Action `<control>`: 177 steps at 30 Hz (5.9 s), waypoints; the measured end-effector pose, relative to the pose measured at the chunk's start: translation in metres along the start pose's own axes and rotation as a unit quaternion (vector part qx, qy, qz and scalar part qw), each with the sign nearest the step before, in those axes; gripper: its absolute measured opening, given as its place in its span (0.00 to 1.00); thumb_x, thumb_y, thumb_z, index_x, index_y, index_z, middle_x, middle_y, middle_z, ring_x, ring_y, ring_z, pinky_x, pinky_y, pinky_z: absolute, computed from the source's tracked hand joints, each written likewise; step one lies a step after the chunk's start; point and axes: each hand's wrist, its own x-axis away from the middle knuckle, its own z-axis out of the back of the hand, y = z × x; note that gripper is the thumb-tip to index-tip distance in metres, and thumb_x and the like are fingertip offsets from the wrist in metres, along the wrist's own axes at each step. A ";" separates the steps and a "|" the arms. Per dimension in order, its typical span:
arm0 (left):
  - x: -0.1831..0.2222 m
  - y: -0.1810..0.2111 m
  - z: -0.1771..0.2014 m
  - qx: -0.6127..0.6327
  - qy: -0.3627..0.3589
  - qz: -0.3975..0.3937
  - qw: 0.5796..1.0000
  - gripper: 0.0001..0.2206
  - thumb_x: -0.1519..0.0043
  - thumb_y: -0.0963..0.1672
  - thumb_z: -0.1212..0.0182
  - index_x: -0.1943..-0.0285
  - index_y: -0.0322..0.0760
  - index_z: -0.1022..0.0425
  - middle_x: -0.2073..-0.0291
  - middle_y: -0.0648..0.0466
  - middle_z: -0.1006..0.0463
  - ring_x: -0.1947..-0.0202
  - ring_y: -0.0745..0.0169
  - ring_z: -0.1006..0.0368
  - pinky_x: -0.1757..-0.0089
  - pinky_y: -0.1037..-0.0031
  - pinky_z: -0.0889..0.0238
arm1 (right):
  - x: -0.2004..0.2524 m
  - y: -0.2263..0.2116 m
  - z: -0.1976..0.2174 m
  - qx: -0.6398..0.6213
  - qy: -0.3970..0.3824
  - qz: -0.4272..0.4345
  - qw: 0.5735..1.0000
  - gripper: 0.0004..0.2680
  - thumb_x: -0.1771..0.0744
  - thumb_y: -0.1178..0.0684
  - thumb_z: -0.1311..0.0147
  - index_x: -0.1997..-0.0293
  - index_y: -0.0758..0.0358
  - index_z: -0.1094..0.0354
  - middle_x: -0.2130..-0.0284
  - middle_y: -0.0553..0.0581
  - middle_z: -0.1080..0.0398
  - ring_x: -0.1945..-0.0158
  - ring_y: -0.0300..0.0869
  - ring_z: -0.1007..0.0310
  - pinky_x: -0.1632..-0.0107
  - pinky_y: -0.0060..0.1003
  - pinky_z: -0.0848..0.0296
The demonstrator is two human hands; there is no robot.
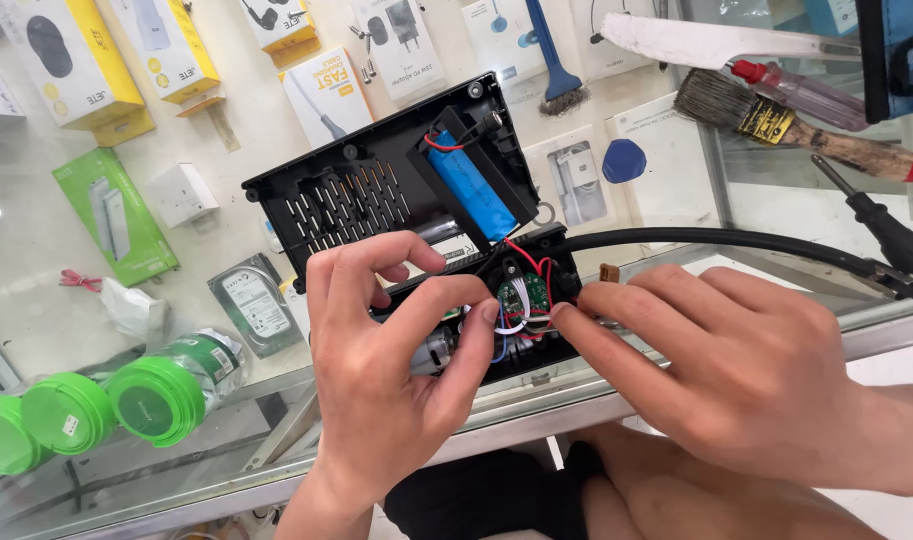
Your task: Repairing the internal wiring of an electronic device using tweezers
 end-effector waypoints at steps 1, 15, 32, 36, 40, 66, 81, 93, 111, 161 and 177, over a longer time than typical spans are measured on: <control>0.000 -0.001 0.001 0.000 0.000 0.000 1.000 0.02 0.37 0.42 0.36 0.63 0.46 0.20 0.55 0.54 0.30 0.57 0.53 0.37 0.58 0.69 0.42 | -0.002 0.000 0.000 0.000 0.000 0.000 1.000 0.10 0.29 0.57 0.57 0.53 0.61 0.24 0.59 0.57 0.24 0.65 0.47 0.25 0.70 0.36 0.37; 0.020 -0.053 0.046 -0.081 0.229 0.033 0.970 0.08 0.35 0.29 0.46 0.67 0.20 0.26 0.65 0.34 0.24 0.62 0.44 0.29 0.54 0.60 0.38 | -0.006 -0.013 -0.009 0.013 0.015 -0.078 0.997 0.04 0.29 0.58 0.40 0.62 0.51 0.25 0.65 0.46 0.25 0.69 0.40 0.29 0.74 0.33 0.41; 0.020 -0.136 0.073 -0.179 0.164 0.071 0.968 0.25 0.18 0.43 0.27 0.22 0.23 0.38 0.36 0.31 0.26 0.48 0.40 0.21 0.57 0.63 0.35 | -0.007 -0.031 -0.012 0.028 -0.016 -0.149 0.988 0.03 0.29 0.54 0.40 0.60 0.51 0.25 0.62 0.46 0.25 0.67 0.37 0.25 0.74 0.30 0.44; 0.023 -0.141 0.074 -0.148 0.155 0.074 0.974 0.25 0.18 0.40 0.27 0.21 0.20 0.39 0.36 0.29 0.27 0.48 0.39 0.22 0.56 0.63 0.36 | -0.010 -0.032 -0.013 0.024 -0.014 -0.149 0.988 0.03 0.29 0.56 0.41 0.60 0.52 0.25 0.62 0.47 0.26 0.68 0.37 0.26 0.74 0.31 0.44; 0.024 -0.142 0.074 -0.145 0.149 0.086 0.974 0.25 0.18 0.36 0.25 0.21 0.20 0.39 0.36 0.29 0.28 0.47 0.39 0.22 0.55 0.64 0.37 | -0.009 -0.032 -0.015 0.013 -0.020 -0.152 0.988 0.03 0.29 0.57 0.41 0.59 0.53 0.25 0.62 0.49 0.26 0.67 0.38 0.25 0.74 0.32 0.41; 0.029 -0.141 0.076 -0.134 0.153 0.081 0.976 0.17 0.14 0.38 0.29 0.28 0.17 0.35 0.32 0.34 0.28 0.44 0.40 0.24 0.53 0.64 0.39 | -0.015 -0.036 -0.017 0.014 -0.013 -0.150 0.989 0.05 0.28 0.58 0.45 0.62 0.55 0.26 0.62 0.48 0.24 0.66 0.39 0.25 0.72 0.31 0.41; 0.032 -0.127 0.063 -0.085 0.180 -0.029 0.980 0.16 0.23 0.45 0.37 0.44 0.18 0.26 0.55 0.38 0.30 0.51 0.41 0.35 0.57 0.59 0.45 | -0.004 -0.031 -0.017 -0.001 -0.042 -0.180 0.983 0.05 0.27 0.52 0.44 0.58 0.55 0.24 0.60 0.47 0.23 0.64 0.38 0.23 0.68 0.30 0.36; -0.005 0.002 0.010 -0.200 -0.128 -0.214 0.948 0.09 0.31 0.37 0.48 0.64 0.40 0.28 0.69 0.54 0.37 0.71 0.53 0.42 0.67 0.63 0.49 | 0.031 -0.019 -0.012 -0.169 0.062 -0.272 0.945 0.06 0.34 0.59 0.35 0.55 0.68 0.23 0.61 0.60 0.25 0.63 0.41 0.26 0.58 0.33 0.23; -0.008 0.014 -0.016 -0.316 -0.143 -0.162 0.924 0.16 0.43 0.34 0.42 0.80 0.45 0.37 0.72 0.55 0.38 0.69 0.52 0.42 0.68 0.63 0.50 | 0.073 -0.012 -0.057 -0.208 0.244 -0.216 0.922 0.07 0.35 0.60 0.38 0.58 0.75 0.27 0.67 0.69 0.29 0.71 0.46 0.30 0.67 0.37 0.24; -0.004 -0.005 -0.018 -0.277 -0.140 -0.207 0.928 0.11 0.29 0.40 0.45 0.67 0.39 0.32 0.69 0.53 0.38 0.72 0.56 0.43 0.68 0.67 0.47 | 0.066 -0.002 -0.045 -0.176 0.127 -0.211 0.953 0.07 0.32 0.54 0.40 0.49 0.56 0.26 0.61 0.53 0.25 0.66 0.42 0.26 0.65 0.34 0.29; 0.000 -0.008 -0.017 -0.243 -0.125 -0.192 0.943 0.08 0.29 0.40 0.43 0.64 0.39 0.31 0.67 0.54 0.35 0.72 0.57 0.41 0.68 0.68 0.47 | 0.003 0.000 -0.009 -0.055 0.008 -0.053 0.997 0.07 0.30 0.61 0.54 0.56 0.62 0.26 0.58 0.57 0.25 0.67 0.46 0.29 0.70 0.37 0.33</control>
